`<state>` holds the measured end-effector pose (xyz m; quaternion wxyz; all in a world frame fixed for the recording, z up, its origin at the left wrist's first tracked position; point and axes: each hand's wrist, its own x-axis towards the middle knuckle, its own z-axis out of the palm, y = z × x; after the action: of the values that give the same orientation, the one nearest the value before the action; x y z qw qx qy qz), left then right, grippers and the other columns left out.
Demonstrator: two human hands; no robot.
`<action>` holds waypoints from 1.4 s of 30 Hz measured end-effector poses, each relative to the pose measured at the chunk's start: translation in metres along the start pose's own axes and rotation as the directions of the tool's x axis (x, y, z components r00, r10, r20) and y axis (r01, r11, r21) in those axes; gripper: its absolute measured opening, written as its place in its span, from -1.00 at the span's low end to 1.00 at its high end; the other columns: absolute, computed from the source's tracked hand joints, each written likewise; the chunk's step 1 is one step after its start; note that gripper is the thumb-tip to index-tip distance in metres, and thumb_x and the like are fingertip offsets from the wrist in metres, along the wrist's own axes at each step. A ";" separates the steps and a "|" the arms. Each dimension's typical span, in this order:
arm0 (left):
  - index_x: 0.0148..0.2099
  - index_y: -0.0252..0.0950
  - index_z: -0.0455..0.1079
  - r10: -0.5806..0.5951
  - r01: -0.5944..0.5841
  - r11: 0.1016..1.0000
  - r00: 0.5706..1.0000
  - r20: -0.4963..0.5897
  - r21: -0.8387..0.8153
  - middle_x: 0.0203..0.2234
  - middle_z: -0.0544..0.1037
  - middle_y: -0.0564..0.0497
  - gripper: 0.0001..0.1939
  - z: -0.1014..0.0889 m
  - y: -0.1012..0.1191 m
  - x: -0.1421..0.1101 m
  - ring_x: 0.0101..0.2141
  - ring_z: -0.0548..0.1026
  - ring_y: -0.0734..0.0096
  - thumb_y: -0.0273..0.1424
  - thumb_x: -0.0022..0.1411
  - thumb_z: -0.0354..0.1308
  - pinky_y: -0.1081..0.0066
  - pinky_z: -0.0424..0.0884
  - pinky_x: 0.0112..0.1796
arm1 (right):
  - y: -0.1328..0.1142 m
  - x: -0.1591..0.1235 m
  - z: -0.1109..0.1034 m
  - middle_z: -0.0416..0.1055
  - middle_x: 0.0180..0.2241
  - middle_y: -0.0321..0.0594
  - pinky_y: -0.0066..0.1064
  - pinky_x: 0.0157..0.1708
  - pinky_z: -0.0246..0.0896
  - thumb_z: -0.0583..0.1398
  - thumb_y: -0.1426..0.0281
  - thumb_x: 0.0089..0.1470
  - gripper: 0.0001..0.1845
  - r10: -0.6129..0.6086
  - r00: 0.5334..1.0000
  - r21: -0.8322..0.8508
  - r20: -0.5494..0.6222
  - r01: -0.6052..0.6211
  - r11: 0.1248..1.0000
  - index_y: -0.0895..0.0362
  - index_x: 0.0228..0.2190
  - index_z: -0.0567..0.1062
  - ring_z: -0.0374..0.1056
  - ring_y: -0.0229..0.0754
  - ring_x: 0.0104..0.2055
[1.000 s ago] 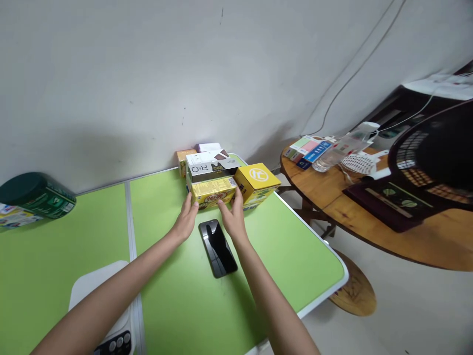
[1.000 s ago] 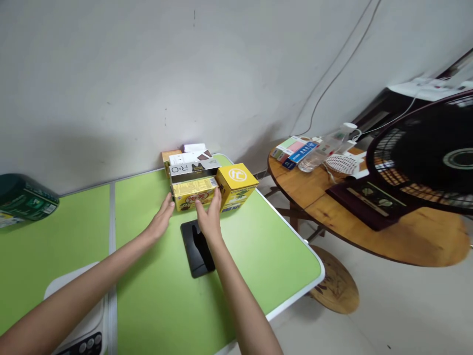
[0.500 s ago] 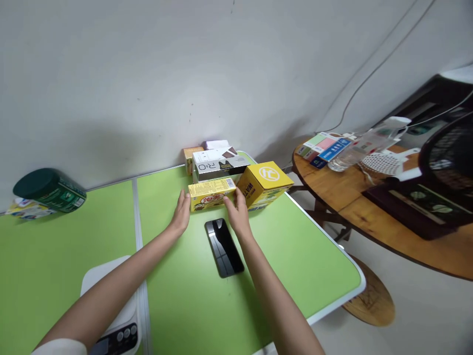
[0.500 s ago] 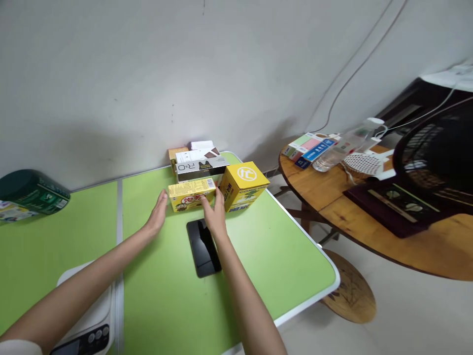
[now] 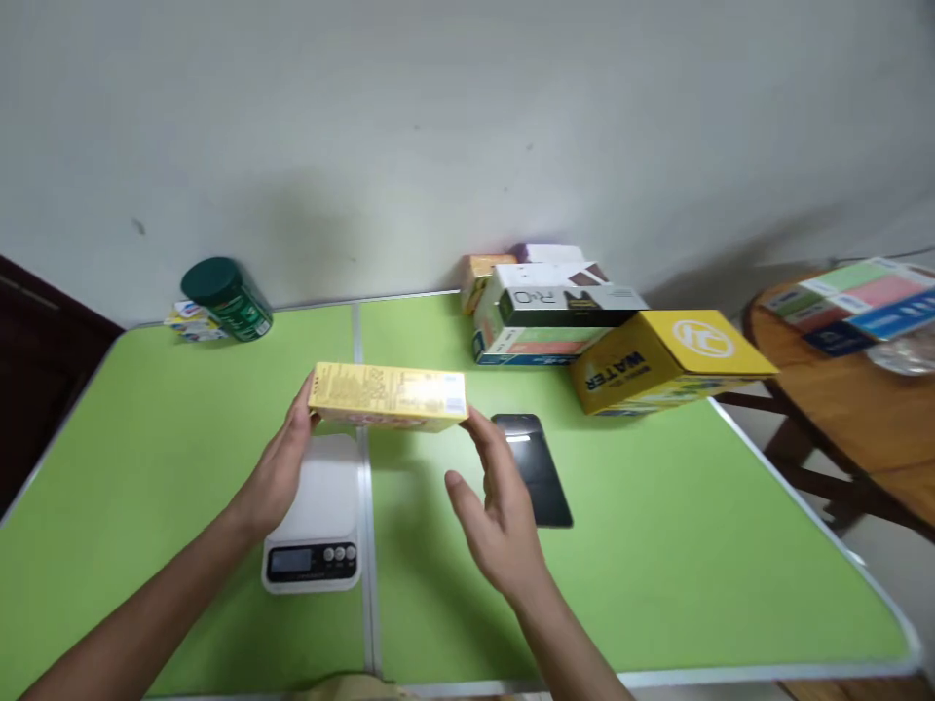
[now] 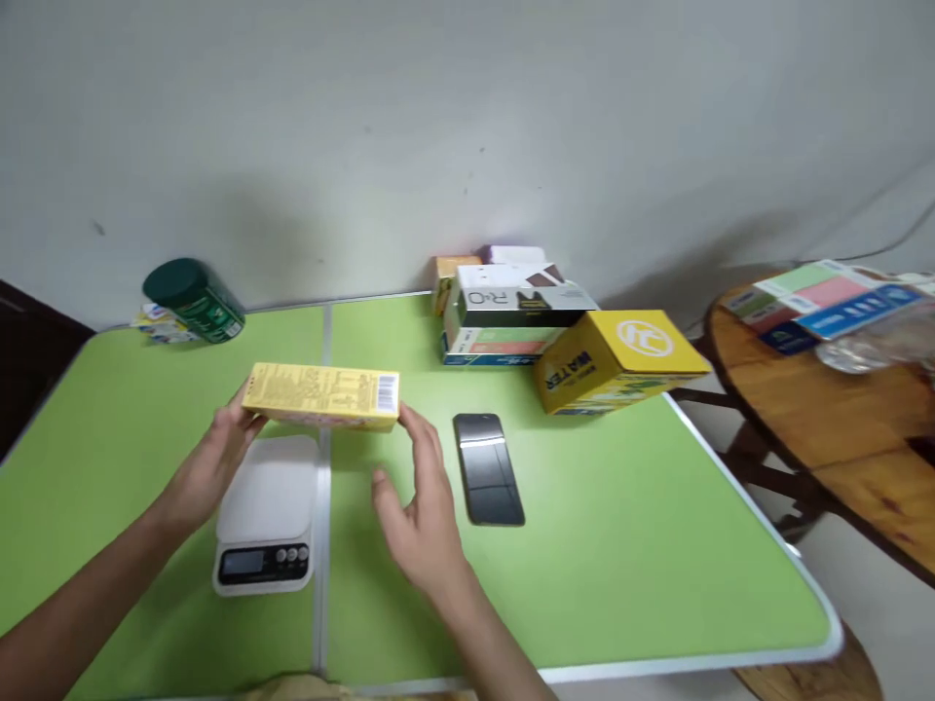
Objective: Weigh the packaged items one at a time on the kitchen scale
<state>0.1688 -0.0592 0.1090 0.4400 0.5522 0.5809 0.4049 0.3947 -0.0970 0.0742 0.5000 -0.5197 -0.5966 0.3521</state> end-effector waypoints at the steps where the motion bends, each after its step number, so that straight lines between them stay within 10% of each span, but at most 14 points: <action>1: 0.36 -0.17 0.03 -0.041 0.041 0.999 0.999 0.011 -0.022 0.29 0.18 -0.06 -0.27 -0.016 -0.005 -0.014 0.27 0.13 0.09 0.09 0.29 -0.25 0.11 0.11 0.22 | -0.006 -0.008 0.012 0.12 0.24 -0.10 0.01 0.25 0.02 0.06 0.42 0.16 -0.38 -0.005 0.999 0.009 0.043 0.005 1.000 -0.01 0.23 0.07 0.04 0.03 0.29; 6: 0.38 -0.08 -0.05 -0.209 0.204 0.976 0.974 -0.083 -0.073 0.33 0.08 0.03 -0.31 -0.060 -0.045 -0.065 0.29 0.08 0.13 0.08 0.30 -0.28 0.11 -0.05 0.28 | -0.019 -0.035 0.058 0.11 0.24 -0.16 -0.01 0.24 0.07 0.06 0.44 0.17 -0.35 -0.005 0.984 0.027 0.179 0.000 1.000 -0.08 0.25 0.03 0.05 0.02 0.28; 15: 0.41 -0.08 -0.22 -0.247 0.237 0.957 0.968 -0.043 -0.167 0.37 -0.04 0.06 -0.28 -0.073 -0.091 -0.089 0.33 -0.08 0.24 0.05 0.30 -0.23 0.19 -0.14 0.29 | -0.009 -0.063 0.086 0.13 0.23 -0.13 0.03 0.23 0.06 0.05 0.39 0.19 -0.43 0.076 0.970 -0.071 0.231 -0.061 0.996 -0.05 0.21 0.09 0.06 0.02 0.28; 42: 0.37 -0.14 -0.05 -0.178 0.127 0.923 0.978 -0.110 -0.362 0.36 -0.01 0.06 -0.27 -0.083 -0.093 -0.100 0.34 -0.10 0.22 0.10 0.29 -0.28 0.23 -0.12 0.27 | -0.004 -0.063 0.084 0.19 0.21 -0.11 0.02 0.14 0.13 0.07 0.36 0.23 -0.49 0.142 0.982 0.002 0.127 -0.144 0.990 -0.09 0.18 0.16 0.17 0.03 0.21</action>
<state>0.0626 -0.1637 0.0500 0.5203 0.3871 0.5696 0.5050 0.3102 -0.1506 0.0424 0.4373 -0.5352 -0.5863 0.4226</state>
